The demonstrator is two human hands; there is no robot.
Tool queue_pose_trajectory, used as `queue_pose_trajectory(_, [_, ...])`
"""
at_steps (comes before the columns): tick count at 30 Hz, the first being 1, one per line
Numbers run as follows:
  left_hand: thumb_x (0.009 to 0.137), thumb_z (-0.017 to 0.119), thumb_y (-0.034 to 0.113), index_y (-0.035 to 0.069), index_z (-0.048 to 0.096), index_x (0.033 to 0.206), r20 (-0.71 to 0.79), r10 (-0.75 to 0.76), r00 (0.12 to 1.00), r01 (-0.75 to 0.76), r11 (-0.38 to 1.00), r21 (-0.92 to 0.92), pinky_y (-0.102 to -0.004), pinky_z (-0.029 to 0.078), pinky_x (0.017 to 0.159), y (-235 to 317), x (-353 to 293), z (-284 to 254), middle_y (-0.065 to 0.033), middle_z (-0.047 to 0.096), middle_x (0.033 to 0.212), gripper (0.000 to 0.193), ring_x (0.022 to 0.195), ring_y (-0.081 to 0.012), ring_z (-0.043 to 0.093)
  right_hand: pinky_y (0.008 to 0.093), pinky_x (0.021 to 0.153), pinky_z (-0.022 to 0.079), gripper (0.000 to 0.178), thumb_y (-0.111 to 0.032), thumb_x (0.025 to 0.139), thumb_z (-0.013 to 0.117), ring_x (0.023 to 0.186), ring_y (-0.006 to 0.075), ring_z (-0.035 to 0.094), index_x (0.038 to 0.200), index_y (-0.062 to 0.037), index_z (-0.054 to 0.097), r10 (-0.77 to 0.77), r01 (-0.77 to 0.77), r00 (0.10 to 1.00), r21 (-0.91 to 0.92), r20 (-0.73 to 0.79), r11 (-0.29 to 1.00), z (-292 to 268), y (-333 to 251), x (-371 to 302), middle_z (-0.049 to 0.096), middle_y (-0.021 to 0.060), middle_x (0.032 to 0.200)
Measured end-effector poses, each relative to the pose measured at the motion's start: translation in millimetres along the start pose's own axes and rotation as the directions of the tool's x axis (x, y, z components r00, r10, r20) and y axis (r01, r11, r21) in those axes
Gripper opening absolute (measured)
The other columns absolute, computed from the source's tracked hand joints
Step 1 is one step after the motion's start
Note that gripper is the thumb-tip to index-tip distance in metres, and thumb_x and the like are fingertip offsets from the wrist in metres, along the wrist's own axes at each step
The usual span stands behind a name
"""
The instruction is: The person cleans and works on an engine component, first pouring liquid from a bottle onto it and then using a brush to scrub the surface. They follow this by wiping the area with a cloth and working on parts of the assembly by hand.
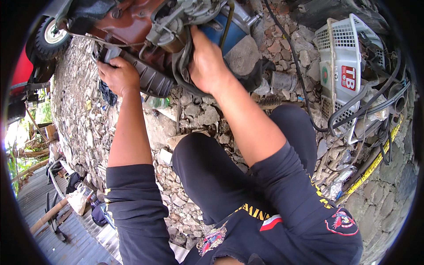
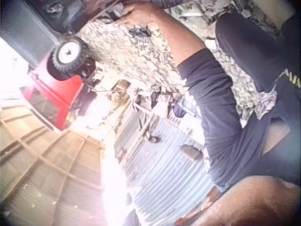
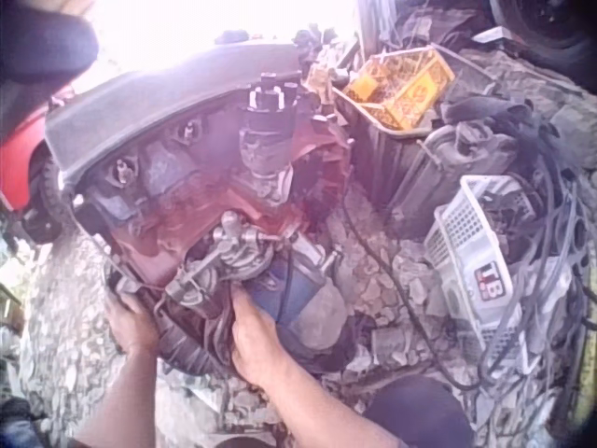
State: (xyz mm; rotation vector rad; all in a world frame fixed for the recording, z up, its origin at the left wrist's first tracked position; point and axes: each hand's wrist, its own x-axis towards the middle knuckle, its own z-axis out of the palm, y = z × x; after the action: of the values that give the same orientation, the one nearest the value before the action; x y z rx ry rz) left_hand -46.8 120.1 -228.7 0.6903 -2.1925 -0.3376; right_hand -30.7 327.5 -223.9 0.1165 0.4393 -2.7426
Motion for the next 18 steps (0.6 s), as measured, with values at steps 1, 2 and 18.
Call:
queue_pose_trajectory(1, [0.093,0.037,0.035,-0.006,0.038,0.143,-0.003,0.005,1.0,-0.005,1.0,0.009,-0.0461,0.04,0.106,-1,0,0,-0.0295,0.045,0.141,0.064,0.129,-0.0426,0.045,0.0354,0.096,0.049,0.04,-0.033,0.105,0.041,0.106,0.0216,0.064,0.122,-0.0007,0.059,-0.057,0.051,0.997,-0.129,-0.044,0.99,8,0,9,0.066,0.0101,0.118])
queue_pose_trajectory(2, [0.093,0.037,0.035,-0.006,0.038,0.143,0.018,-0.026,1.0,0.025,1.0,0.017,-0.046,0.04,0.106,6,-1,-3,-0.0294,0.043,0.142,0.065,0.13,-0.0421,0.045,0.0344,0.092,0.05,0.038,-0.031,0.104,0.046,0.104,0.0201,0.064,0.124,-0.0011,0.058,-0.049,0.031,0.995,-0.191,-0.086,0.981,5,-4,14,0.067,0.0093,0.117])
queue_pose_trajectory(18, [0.091,0.035,0.041,-0.003,0.04,0.143,0.022,-0.05,0.999,0.049,0.999,0.02,-0.048,0.041,0.104,7,2,-2,-0.0298,0.046,0.139,0.069,0.126,-0.0425,0.048,0.0291,0.104,0.037,0.047,-0.033,0.106,0.041,0.12,0.0189,0.053,0.135,0.0031,0.05,-0.203,0.247,0.963,-0.276,0.177,0.929,-3,1,-2,0.058,0.0117,0.132])
